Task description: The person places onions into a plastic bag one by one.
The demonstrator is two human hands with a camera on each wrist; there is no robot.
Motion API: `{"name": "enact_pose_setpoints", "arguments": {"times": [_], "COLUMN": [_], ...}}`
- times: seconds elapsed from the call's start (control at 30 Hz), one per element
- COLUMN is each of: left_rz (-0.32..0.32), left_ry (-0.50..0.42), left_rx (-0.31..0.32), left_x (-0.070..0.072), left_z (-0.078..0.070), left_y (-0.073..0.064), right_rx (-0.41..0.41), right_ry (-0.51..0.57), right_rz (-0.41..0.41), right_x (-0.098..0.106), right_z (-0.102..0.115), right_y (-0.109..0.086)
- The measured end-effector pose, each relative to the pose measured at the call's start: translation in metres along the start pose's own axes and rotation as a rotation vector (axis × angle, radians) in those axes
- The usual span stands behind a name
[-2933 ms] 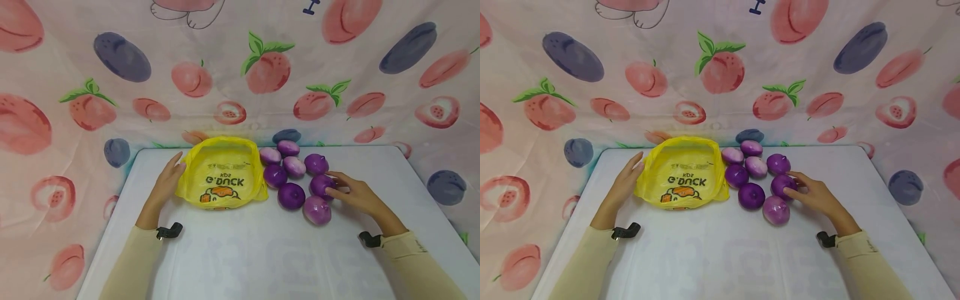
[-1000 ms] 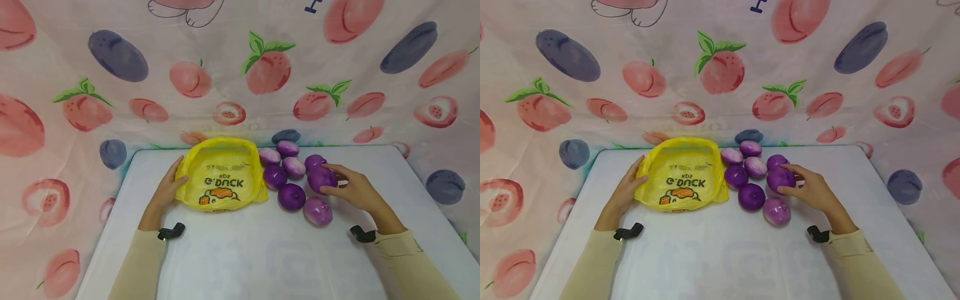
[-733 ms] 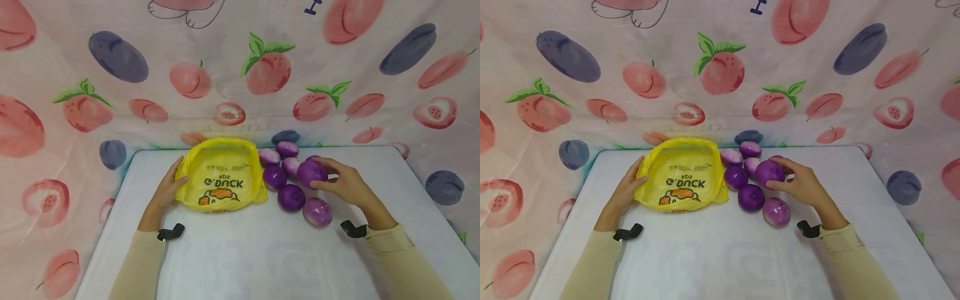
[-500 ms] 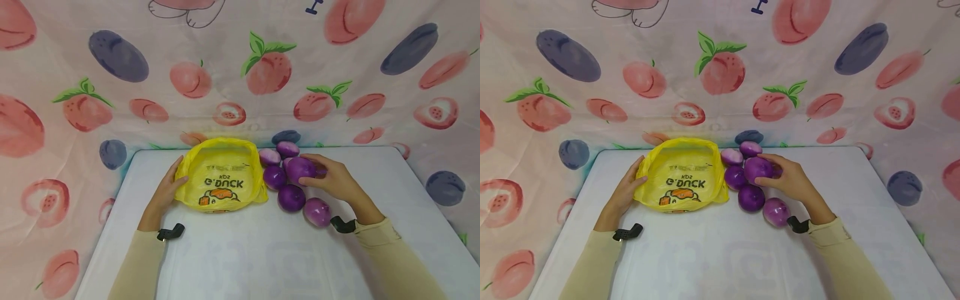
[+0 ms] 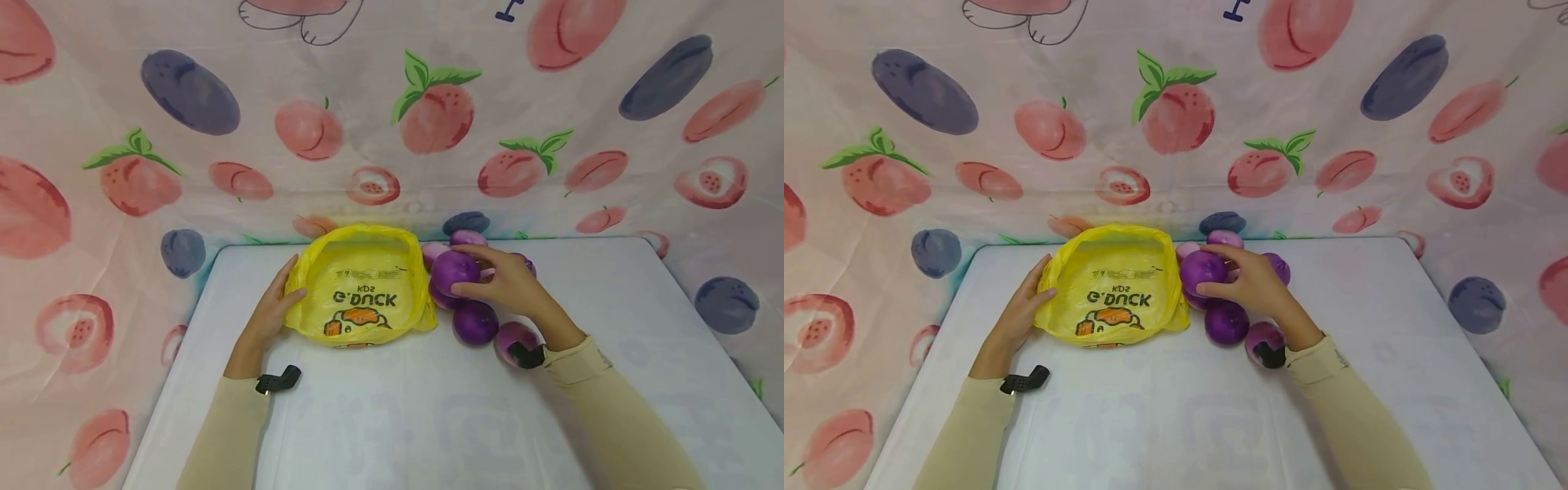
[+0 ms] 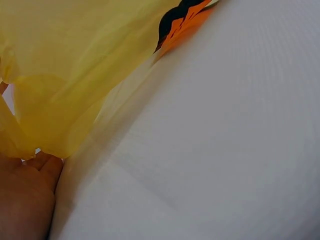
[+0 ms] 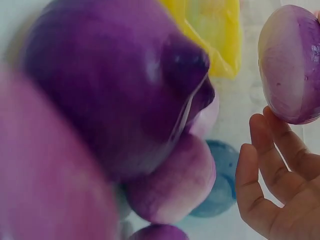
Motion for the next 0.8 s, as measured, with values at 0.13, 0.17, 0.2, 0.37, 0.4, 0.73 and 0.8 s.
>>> {"name": "enact_pose_setpoints", "arguments": {"times": [0.13,0.17,0.2,0.37,0.4,0.73,0.8], "left_rz": [0.0,-0.002,-0.002,-0.001,0.0,0.003,0.006], "left_ry": [-0.004,-0.009,-0.013,-0.042,-0.047,-0.048,-0.046], "left_rx": [-0.001,0.0,0.0,-0.001,-0.001,-0.007,-0.012], "left_x": [0.0,0.0,-0.001,-0.001,-0.001,0.0,0.0], "left_z": [-0.001,-0.001,-0.001,-0.002,-0.001,0.002,0.001], "left_y": [-0.001,-0.001,-0.001,-0.001,-0.001,0.0,0.0], "right_rx": [-0.034,-0.037,-0.037,-0.031,-0.023,-0.002,-0.005], "right_ry": [0.031,0.037,0.039,0.048,0.044,0.051,0.048], "right_rz": [0.02,0.024,0.029,0.054,0.058,0.044,0.046], "right_x": [-0.006,-0.007,-0.008,-0.014,-0.015,-0.03,-0.033], "right_z": [0.005,0.007,0.008,0.015,0.017,0.027,0.03], "right_y": [0.006,0.007,0.009,0.019,0.021,0.043,0.047]}}
Point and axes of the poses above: each hand's wrist, its own y-axis towards the middle knuckle, its own x-axis out of the back of the hand, z = x × y, the point moved 5 cm from there along y, towards the middle knuckle, and after that the axes turned 9 degrees about z, right-handed, at the moved point
